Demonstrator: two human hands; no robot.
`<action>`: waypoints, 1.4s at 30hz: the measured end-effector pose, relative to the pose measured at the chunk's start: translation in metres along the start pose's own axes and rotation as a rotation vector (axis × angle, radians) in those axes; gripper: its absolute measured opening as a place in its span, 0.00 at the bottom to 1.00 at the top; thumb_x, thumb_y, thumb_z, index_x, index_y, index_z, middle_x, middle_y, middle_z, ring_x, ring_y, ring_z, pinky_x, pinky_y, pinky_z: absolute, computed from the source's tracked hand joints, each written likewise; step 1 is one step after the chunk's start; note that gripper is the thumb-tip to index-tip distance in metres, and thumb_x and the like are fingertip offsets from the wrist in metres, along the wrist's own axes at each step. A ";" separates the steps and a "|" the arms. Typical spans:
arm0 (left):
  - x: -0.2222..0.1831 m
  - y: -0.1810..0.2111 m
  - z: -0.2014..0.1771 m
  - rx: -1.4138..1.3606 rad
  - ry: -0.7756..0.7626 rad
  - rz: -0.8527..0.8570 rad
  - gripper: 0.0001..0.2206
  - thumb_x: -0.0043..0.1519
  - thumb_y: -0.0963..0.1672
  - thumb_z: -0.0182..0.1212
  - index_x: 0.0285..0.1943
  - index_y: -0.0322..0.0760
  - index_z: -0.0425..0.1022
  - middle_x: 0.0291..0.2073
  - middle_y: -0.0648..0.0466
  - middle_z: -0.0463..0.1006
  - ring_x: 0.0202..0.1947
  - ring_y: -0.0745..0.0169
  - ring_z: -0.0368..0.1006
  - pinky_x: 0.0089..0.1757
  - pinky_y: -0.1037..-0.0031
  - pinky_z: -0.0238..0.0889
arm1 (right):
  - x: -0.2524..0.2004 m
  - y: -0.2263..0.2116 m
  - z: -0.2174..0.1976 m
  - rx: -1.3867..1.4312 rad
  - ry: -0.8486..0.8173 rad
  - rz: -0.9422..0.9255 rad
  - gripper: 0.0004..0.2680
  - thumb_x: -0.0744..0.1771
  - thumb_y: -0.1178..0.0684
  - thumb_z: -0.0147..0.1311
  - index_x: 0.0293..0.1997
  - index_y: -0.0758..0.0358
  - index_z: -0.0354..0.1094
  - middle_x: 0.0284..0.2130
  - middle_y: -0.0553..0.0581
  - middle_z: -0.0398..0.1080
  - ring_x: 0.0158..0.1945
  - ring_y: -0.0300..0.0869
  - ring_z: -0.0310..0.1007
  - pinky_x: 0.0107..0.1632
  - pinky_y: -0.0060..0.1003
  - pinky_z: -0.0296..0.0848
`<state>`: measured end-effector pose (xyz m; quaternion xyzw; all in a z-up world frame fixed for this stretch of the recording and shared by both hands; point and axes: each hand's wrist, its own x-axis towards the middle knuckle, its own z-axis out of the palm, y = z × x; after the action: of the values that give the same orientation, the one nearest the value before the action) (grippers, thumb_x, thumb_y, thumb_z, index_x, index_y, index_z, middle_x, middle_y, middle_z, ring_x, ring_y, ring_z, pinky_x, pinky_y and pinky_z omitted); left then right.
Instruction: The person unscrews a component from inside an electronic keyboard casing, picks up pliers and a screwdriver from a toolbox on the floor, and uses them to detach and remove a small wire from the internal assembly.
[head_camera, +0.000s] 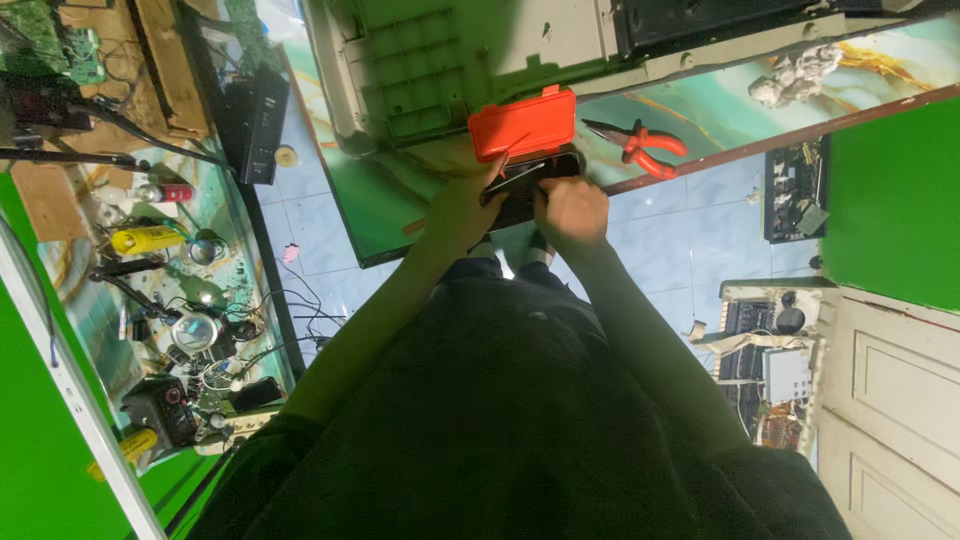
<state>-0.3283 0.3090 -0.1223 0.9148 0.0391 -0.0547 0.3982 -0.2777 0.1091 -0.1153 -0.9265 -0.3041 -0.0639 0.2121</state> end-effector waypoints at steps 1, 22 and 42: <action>-0.002 -0.003 0.003 0.022 0.030 0.024 0.30 0.62 0.46 0.64 0.76 0.53 0.63 0.27 0.46 0.76 0.27 0.47 0.76 0.33 0.61 0.68 | 0.006 0.000 0.003 -0.016 -0.163 0.082 0.05 0.65 0.53 0.59 0.35 0.62 0.77 0.30 0.63 0.76 0.33 0.57 0.77 0.37 0.52 0.74; -0.003 -0.002 0.008 -0.022 0.170 0.107 0.26 0.61 0.43 0.58 0.72 0.50 0.69 0.35 0.40 0.79 0.34 0.40 0.76 0.38 0.56 0.69 | 0.040 -0.013 0.061 -0.226 -0.540 0.505 0.08 0.67 0.54 0.49 0.41 0.61 0.77 0.35 0.61 0.79 0.40 0.52 0.82 0.40 0.46 0.80; 0.017 -0.007 0.015 0.006 0.347 0.157 0.12 0.62 0.44 0.64 0.54 0.46 0.82 0.37 0.46 0.82 0.35 0.43 0.78 0.37 0.61 0.71 | 0.031 -0.017 0.019 0.124 -0.362 0.390 0.08 0.62 0.55 0.59 0.41 0.65 0.74 0.38 0.68 0.77 0.44 0.61 0.77 0.48 0.52 0.75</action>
<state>-0.3134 0.3031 -0.1397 0.9119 0.0353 0.1349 0.3859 -0.2625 0.1463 -0.1192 -0.9493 -0.1561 0.1633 0.2188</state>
